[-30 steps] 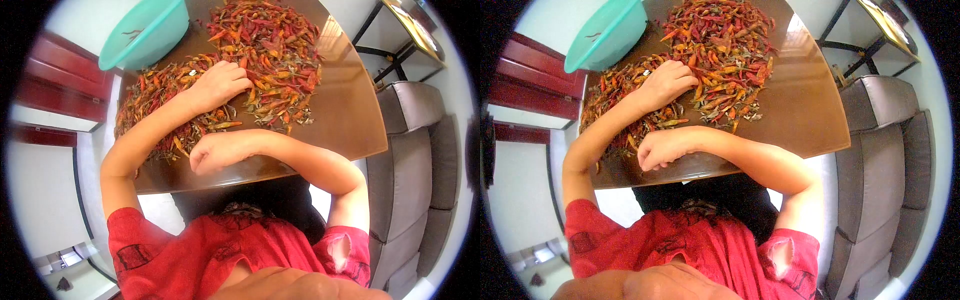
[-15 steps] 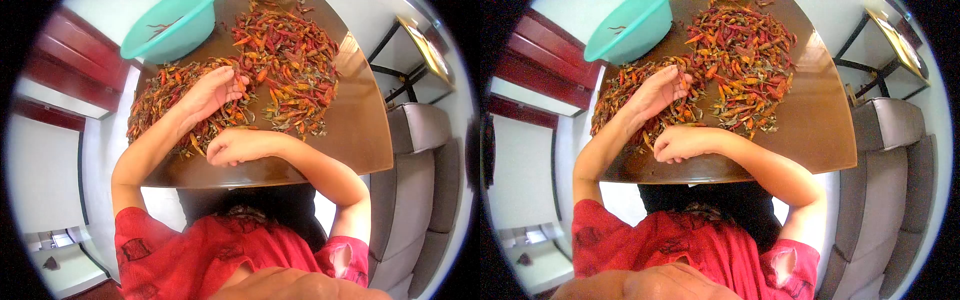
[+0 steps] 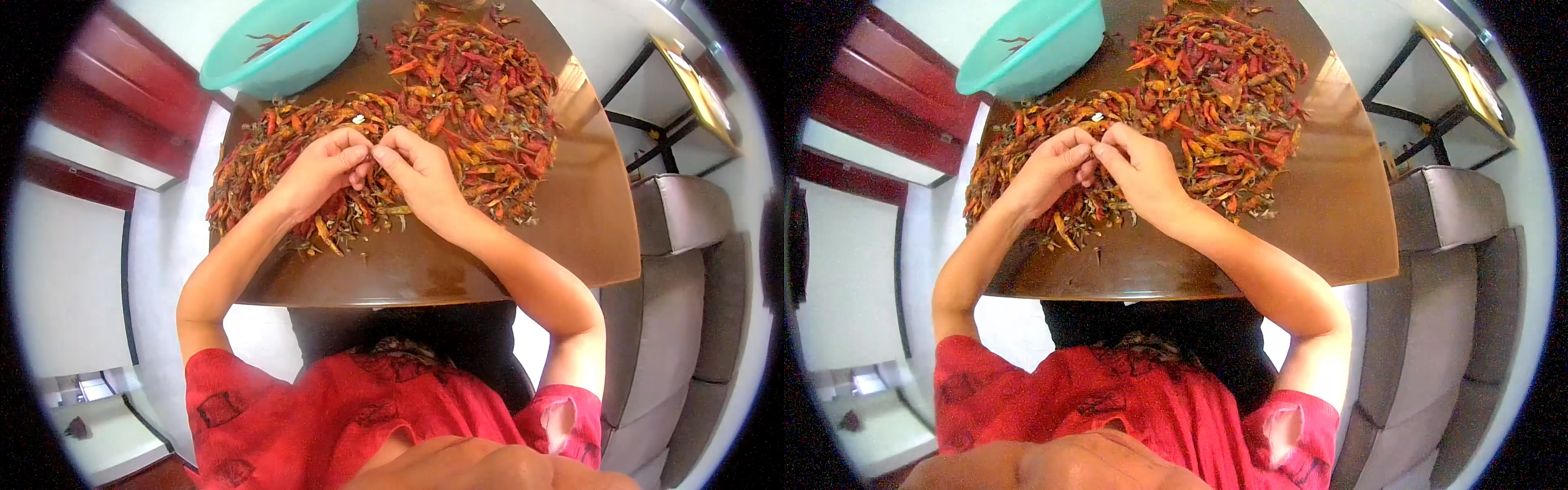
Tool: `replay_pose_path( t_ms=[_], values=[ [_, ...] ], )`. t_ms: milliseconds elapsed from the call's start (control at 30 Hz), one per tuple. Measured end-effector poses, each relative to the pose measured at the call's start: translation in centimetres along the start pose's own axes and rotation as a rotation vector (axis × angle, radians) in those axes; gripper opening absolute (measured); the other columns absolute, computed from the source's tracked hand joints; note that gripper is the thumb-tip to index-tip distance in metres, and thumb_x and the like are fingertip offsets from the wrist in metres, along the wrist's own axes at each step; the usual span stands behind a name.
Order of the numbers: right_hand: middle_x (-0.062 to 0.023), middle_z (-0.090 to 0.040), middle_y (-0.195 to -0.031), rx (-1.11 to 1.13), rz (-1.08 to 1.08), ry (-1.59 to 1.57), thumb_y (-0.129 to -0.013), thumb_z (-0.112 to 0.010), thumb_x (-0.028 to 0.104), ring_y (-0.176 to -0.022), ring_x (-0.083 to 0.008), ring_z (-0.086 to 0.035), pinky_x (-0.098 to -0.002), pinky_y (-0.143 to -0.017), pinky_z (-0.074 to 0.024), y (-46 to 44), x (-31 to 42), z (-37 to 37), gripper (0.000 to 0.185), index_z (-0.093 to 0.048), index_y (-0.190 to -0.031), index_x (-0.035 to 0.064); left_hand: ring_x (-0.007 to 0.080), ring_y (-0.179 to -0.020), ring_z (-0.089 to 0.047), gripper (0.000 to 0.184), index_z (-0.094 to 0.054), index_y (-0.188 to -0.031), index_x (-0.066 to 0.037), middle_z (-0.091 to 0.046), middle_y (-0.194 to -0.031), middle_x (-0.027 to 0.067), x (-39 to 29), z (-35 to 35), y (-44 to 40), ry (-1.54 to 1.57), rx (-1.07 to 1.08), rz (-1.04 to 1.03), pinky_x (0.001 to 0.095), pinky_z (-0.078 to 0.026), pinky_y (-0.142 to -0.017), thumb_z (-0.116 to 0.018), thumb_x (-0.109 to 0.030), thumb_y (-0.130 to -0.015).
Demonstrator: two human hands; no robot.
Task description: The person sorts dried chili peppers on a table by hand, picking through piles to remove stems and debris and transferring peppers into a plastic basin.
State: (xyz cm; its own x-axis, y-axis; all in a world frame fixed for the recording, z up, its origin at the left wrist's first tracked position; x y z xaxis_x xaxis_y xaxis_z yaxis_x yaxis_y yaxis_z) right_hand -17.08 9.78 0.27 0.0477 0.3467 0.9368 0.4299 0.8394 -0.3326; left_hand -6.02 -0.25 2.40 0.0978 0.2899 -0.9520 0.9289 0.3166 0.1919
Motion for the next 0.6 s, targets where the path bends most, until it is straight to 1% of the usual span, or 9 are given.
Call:
replay_pose_path(
  t_ms=[67, 133, 200, 333, 400, 467, 500, 567, 600],
  values=[
    [-0.0043, -0.056, -0.071, 0.074, 0.044, 0.128, -0.095, -0.057, 0.017, -0.068, -0.0100, -0.048, -0.0289, -0.063, -0.0417, 0.0, 0.4, -0.1, 0.018, -0.055, -0.090, -0.0001, 0.0086, -0.072, -0.053, 0.016, -0.055, -0.099, -0.008, -0.055, -0.081, -0.0011, -0.1, 0.0, 0.5, -0.157, 0.024, 0.020, 0.0237, -0.045, -0.068, -0.064, -0.019, -0.092],
    [0.0043, -0.051, -0.076, 0.133, 0.009, 0.033, -0.098, -0.055, 0.017, -0.070, -0.0040, -0.046, -0.0206, -0.063, -0.0372, 0.2, 1.5, -0.4, 0.017, -0.055, -0.087, 0.0043, 0.0079, -0.071, -0.055, 0.015, -0.056, -0.096, -0.007, -0.058, -0.080, -0.0005, -0.7, 0.2, 0.9, -0.179, 0.071, -0.001, 0.0235, -0.046, -0.067, -0.066, -0.015, -0.089],
    [0.0067, -0.044, -0.069, 0.355, -0.486, -0.536, -0.098, -0.055, 0.019, -0.058, -0.0027, -0.037, -0.0195, -0.051, -0.0287, 1.2, 1.1, -1.6, 0.018, -0.054, -0.084, 0.0084, 0.0074, -0.069, -0.056, 0.013, -0.056, -0.093, -0.006, -0.060, -0.077, -0.0007, -1.3, 0.2, 1.6, -0.324, 0.151, 0.079, 0.0231, -0.047, -0.065, -0.066, -0.014, -0.088],
    [0.0101, -0.038, -0.064, 0.428, -0.639, -0.815, -0.097, -0.056, 0.021, -0.052, -0.0005, -0.029, -0.0184, -0.046, -0.0211, 2.1, 0.9, -3.0, 0.015, -0.054, -0.085, 0.0118, 0.0082, -0.067, -0.057, 0.013, -0.056, -0.091, -0.006, -0.060, -0.075, 0.0003, -1.5, 1.4, 1.4, -0.160, 0.300, 0.181, 0.0234, -0.048, -0.064, -0.066, -0.014, -0.088],
    [0.0023, -0.046, -0.059, 0.451, -0.694, -0.722, -0.096, -0.056, 0.027, -0.049, -0.0090, -0.038, -0.0251, -0.046, -0.0316, 2.2, -0.9, -2.9, 0.025, -0.057, -0.079, 0.0079, 0.0089, -0.070, -0.057, 0.012, -0.056, -0.091, -0.007, -0.058, -0.076, 0.0011, -2.0, 2.2, -0.5, -0.133, 0.224, 0.057, 0.0248, -0.048, -0.065, -0.064, -0.017, -0.089],
    [-0.0131, -0.056, -0.061, 0.391, -0.166, 0.272, -0.093, -0.057, 0.033, -0.052, -0.0259, -0.051, -0.0377, -0.055, -0.0431, 1.4, -1.2, -2.4, 0.036, -0.060, -0.075, 0.0023, 0.0082, -0.073, -0.052, 0.024, -0.056, -0.094, -0.006, -0.053, -0.076, -0.0007, -2.9, 2.2, -2.8, -0.353, 0.063, -0.046, 0.0231, -0.044, -0.067, -0.064, -0.029, -0.091],
    [-0.0224, -0.058, -0.069, 0.386, -0.203, 0.456, -0.091, -0.056, 0.036, -0.064, -0.0381, -0.057, -0.0459, -0.066, -0.0457, 1.6, 0.4, -2.1, 0.041, -0.061, -0.073, -0.0004, 0.0082, -0.073, -0.052, 0.024, -0.056, -0.094, -0.006, -0.053, -0.076, -0.0007, -2.8, 1.9, -4.0, -0.352, 0.062, -0.044, 0.0231, -0.044, -0.067, -0.064, -0.029, -0.091],
    [-0.0220, -0.058, -0.068, 0.389, -0.214, 0.420, -0.091, -0.057, 0.035, -0.064, -0.0387, -0.058, -0.0458, -0.065, -0.0454, 1.6, 0.1, -2.1, 0.040, -0.061, -0.074, -0.0005, 0.0082, -0.078, -0.052, 0.020, -0.058, -0.102, -0.006, -0.055, -0.082, -0.0007, -2.8, 1.4, -6.9, -0.663, 0.013, -0.114, 0.0222, -0.042, -0.069, -0.060, -0.023, -0.091],
    [-0.0216, -0.058, -0.067, 0.390, -0.226, 0.385, -0.091, -0.057, 0.033, -0.065, -0.0393, -0.058, -0.0457, -0.064, -0.0450, 1.6, 0.0, -2.2, 0.038, -0.062, -0.074, -0.0006, 0.0107, -0.083, -0.054, 0.023, -0.061, -0.105, -0.003, -0.061, -0.090, 0.0008, -2.8, 0.3, -8.7, -0.871, 0.025, -0.338, 0.0249, -0.044, -0.073, -0.056, -0.019, -0.090]
  ],
)
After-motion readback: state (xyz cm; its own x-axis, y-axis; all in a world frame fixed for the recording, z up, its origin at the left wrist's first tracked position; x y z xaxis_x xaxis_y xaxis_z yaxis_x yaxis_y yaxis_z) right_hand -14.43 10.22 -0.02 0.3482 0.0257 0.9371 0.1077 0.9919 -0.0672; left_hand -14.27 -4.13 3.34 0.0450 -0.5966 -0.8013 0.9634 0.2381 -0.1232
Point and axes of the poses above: each hand's wrist, its own y-axis away from the middle knuckle, its own z-axis out of the back of the hand, x = y × z, the point moved 5 cm from there along -y, towards the middle knuckle
